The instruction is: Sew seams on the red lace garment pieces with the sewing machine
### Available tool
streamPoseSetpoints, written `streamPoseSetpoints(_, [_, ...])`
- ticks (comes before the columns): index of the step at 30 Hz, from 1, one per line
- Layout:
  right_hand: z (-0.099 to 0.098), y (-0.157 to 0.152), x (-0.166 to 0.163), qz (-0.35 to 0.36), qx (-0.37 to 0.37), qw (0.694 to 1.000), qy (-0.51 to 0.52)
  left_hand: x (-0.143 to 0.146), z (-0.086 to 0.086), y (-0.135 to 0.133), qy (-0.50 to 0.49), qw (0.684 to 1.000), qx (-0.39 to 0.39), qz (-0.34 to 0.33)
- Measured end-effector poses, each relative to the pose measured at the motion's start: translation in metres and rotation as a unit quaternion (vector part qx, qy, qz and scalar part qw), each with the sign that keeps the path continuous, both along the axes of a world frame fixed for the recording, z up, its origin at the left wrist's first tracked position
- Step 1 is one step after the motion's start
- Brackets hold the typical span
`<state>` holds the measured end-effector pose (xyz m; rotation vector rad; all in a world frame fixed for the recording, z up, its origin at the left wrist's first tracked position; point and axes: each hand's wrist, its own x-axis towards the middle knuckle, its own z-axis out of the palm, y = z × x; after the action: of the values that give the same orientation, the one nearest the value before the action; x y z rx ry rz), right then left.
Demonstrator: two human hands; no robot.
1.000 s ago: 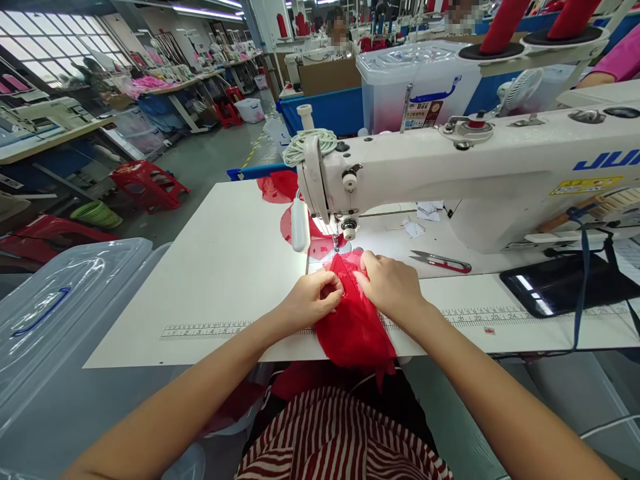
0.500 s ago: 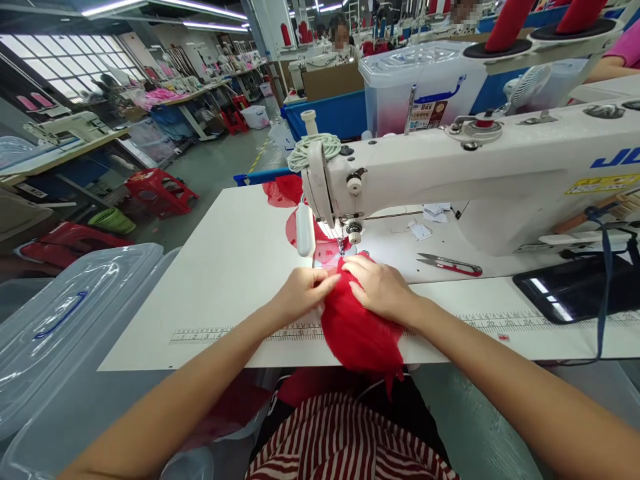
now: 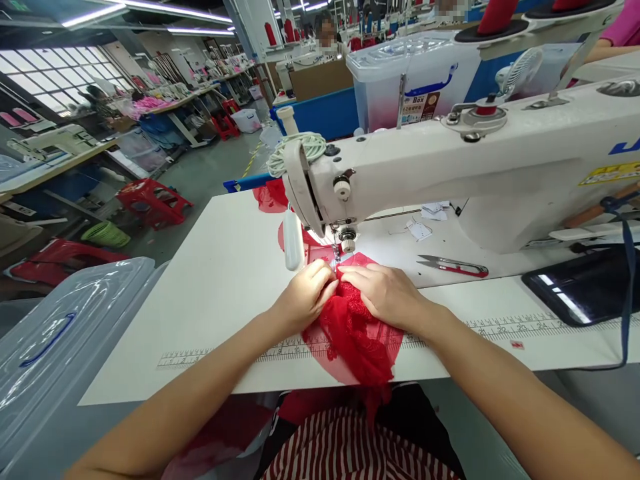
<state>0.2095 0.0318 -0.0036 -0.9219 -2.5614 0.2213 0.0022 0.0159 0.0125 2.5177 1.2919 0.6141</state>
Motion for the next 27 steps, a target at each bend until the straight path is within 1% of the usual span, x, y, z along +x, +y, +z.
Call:
streamPoseSetpoints(4, [0.003,0.000,-0.001,0.003,-0.006,1.000,-0.006,-0.005,0.003,-0.004,0.046,0.999,0.012,0.005])
streamPoseSetpoints(8, [0.003,0.000,-0.002,0.002,-0.008,1.000,0.006,-0.006,0.008,-0.009,0.076,0.996,0.037,-0.014])
streamPoseSetpoints(11, [0.002,0.000,-0.001,0.006,0.008,1.000,0.014,-0.007,0.004,-0.011,0.133,0.987,0.088,-0.037])
streamPoseSetpoints(15, [0.000,0.000,-0.001,0.005,0.035,0.999,0.011,-0.011,-0.002,-0.011,0.199,0.970,0.138,-0.036])
streamPoseSetpoints(22, [0.000,-0.002,-0.003,-0.034,0.050,0.998,-0.021,-0.013,0.001,-0.010,0.212,0.968,0.136,-0.018])
streamPoseSetpoints(27, [0.000,-0.003,-0.002,-0.037,0.049,0.998,-0.022,-0.012,0.000,-0.011,0.221,0.966,0.138,-0.005])
